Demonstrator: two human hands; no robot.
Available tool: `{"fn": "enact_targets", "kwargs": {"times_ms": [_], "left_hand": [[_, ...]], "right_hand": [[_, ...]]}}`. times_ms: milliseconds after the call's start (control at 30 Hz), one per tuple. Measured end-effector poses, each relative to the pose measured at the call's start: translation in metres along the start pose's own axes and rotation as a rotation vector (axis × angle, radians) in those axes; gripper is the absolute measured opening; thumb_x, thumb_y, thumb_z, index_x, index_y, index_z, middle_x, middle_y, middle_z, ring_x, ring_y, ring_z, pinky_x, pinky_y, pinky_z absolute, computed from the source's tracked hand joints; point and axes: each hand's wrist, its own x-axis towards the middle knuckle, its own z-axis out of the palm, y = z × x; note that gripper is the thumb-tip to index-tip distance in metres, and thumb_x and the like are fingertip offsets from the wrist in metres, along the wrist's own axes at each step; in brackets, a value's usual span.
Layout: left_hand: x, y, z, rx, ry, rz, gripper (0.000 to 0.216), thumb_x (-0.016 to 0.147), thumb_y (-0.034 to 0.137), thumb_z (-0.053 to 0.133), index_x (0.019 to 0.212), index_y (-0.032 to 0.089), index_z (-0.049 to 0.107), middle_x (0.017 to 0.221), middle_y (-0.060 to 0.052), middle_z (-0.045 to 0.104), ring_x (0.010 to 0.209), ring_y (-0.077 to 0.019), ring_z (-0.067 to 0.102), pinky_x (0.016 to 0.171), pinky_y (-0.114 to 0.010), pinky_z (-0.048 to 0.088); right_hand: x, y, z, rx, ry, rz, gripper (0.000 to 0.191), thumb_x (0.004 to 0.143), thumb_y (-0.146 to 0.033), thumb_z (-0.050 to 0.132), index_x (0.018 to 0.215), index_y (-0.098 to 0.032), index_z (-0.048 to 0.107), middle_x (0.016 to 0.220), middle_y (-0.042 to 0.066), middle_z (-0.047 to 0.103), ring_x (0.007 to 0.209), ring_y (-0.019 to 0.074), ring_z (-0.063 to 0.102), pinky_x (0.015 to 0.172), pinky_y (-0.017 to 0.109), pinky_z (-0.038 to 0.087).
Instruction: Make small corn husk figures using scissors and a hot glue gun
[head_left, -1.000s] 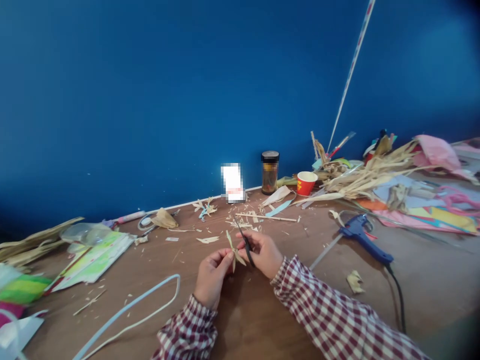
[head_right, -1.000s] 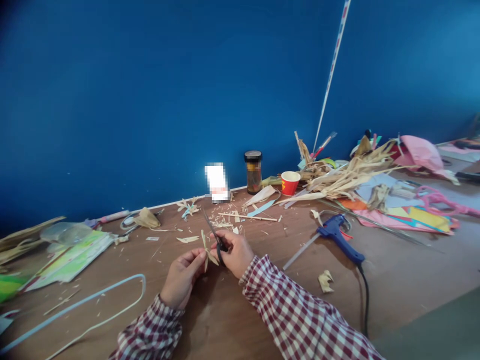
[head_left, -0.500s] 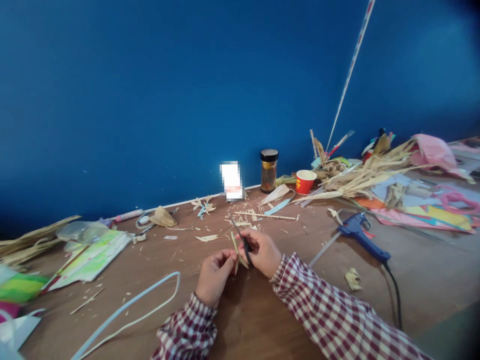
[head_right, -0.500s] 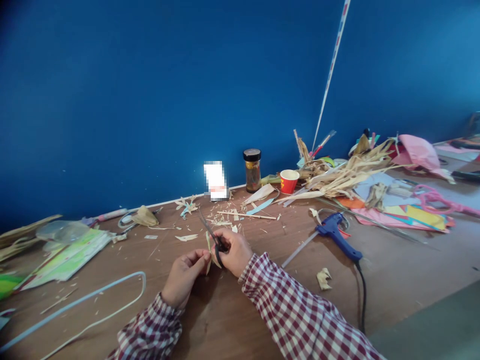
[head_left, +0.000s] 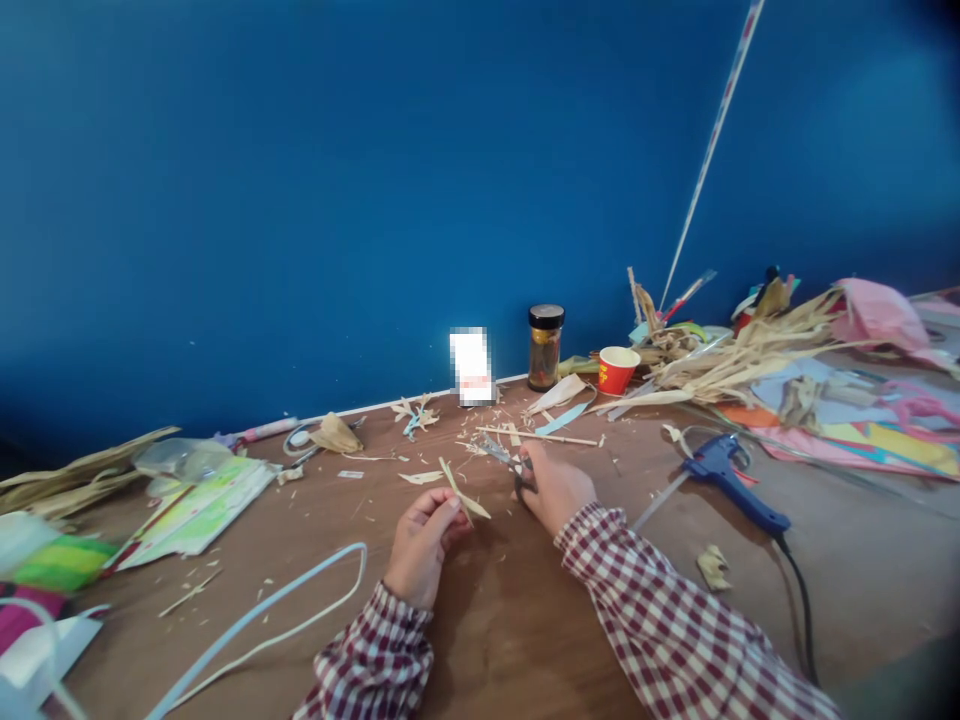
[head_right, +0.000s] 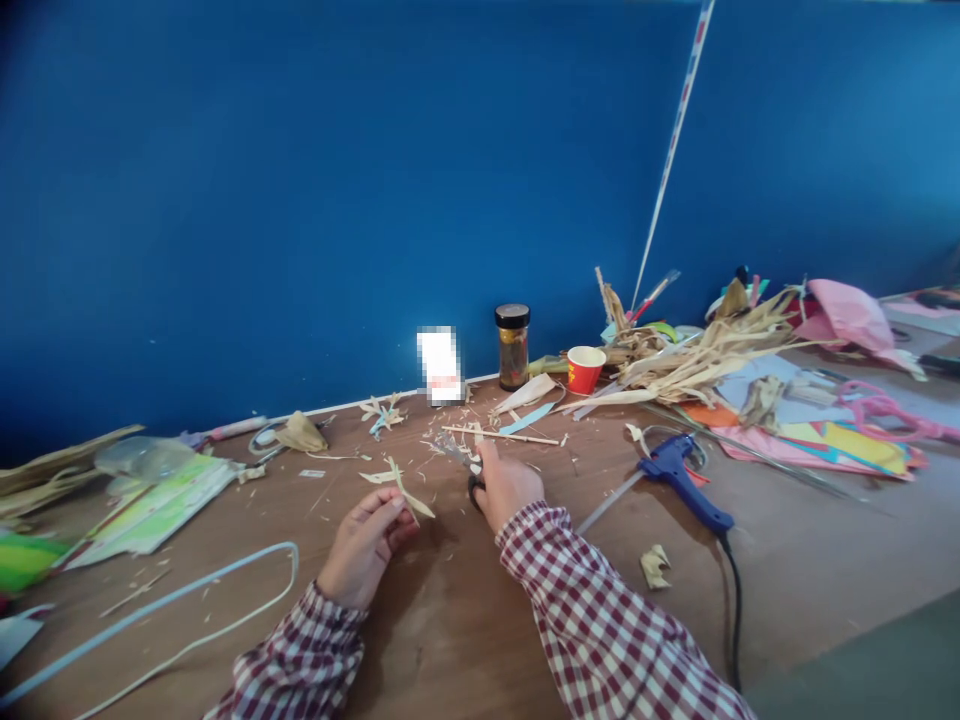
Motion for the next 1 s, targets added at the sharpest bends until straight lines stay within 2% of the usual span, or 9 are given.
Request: {"fn": "enact_targets", "kwargs": {"times_ms": [233,400,533,667,767,833,1000], "left_hand": [[0.002,0.003,-0.006,-0.112,-0.04,-0.035,0.016,0.062,0.023,0.069,0.071,0.014,0.058,0.055,0.003,0.054,0.049,-0.0051,0.05,0.049,-0.015,0.044],[0.002,0.005,-0.006,-0.113,-0.059,-0.004,0.016,0.064,0.023,0.068,0.072,0.013,0.059,0.056,0.003,0.053,0.047,-0.004,0.049,0.047,-0.013,0.043],[0.002,0.008,-0.007,-0.134,-0.055,0.005,0.024,0.062,0.021,0.07,0.082,0.012,0.061,0.058,0.003,0.053,0.047,-0.0033,0.048,0.045,-0.013,0.041],[0.0,0.01,-0.009,-0.147,-0.055,0.008,0.021,0.063,0.022,0.069,0.079,0.013,0.059,0.058,0.003,0.053,0.048,-0.0041,0.049,0.045,-0.013,0.041],[-0.001,0.011,-0.009,-0.14,-0.077,0.006,0.018,0.064,0.022,0.069,0.076,0.014,0.058,0.056,0.004,0.052,0.047,-0.0041,0.049,0.044,-0.013,0.039],[-0.002,0.011,-0.009,-0.136,-0.079,0.002,0.018,0.064,0.022,0.069,0.075,0.014,0.058,0.056,0.004,0.052,0.046,-0.0039,0.048,0.044,-0.013,0.039],[0.001,0.01,-0.009,-0.128,-0.058,-0.007,0.02,0.062,0.022,0.07,0.076,0.014,0.058,0.058,0.003,0.053,0.048,-0.0042,0.05,0.046,-0.013,0.04]], "right_hand": [[-0.003,-0.002,-0.001,-0.062,-0.015,-0.062,0.038,0.066,-0.034,0.064,0.098,-0.024,0.047,0.081,0.003,0.062,0.074,0.0201,0.059,0.059,0.026,0.035],[-0.006,-0.003,0.001,0.021,-0.069,-0.168,0.045,0.065,-0.032,0.065,0.104,-0.024,0.046,0.089,0.004,0.061,0.082,0.0205,0.058,0.067,0.027,0.039],[-0.009,-0.007,0.0,0.03,-0.099,-0.217,0.051,0.069,-0.026,0.061,0.115,-0.021,0.039,0.096,0.008,0.06,0.089,0.0213,0.057,0.07,0.028,0.039],[-0.01,-0.015,-0.004,-0.117,-0.126,-0.194,0.031,0.078,-0.019,0.049,0.108,-0.021,0.045,0.085,0.007,0.063,0.079,0.0198,0.06,0.063,0.026,0.038],[-0.011,-0.021,-0.007,-0.214,-0.137,-0.224,0.019,0.08,-0.02,0.046,0.098,-0.023,0.052,0.086,0.005,0.063,0.08,0.0197,0.06,0.06,0.025,0.037],[-0.012,-0.024,-0.009,-0.242,-0.15,-0.221,0.018,0.081,-0.022,0.045,0.096,-0.024,0.054,0.087,0.004,0.063,0.08,0.0194,0.059,0.059,0.025,0.036],[-0.012,-0.024,-0.009,-0.222,-0.166,-0.224,0.028,0.079,-0.021,0.046,0.106,-0.027,0.052,0.093,0.004,0.061,0.085,0.0185,0.057,0.061,0.024,0.037]]}}
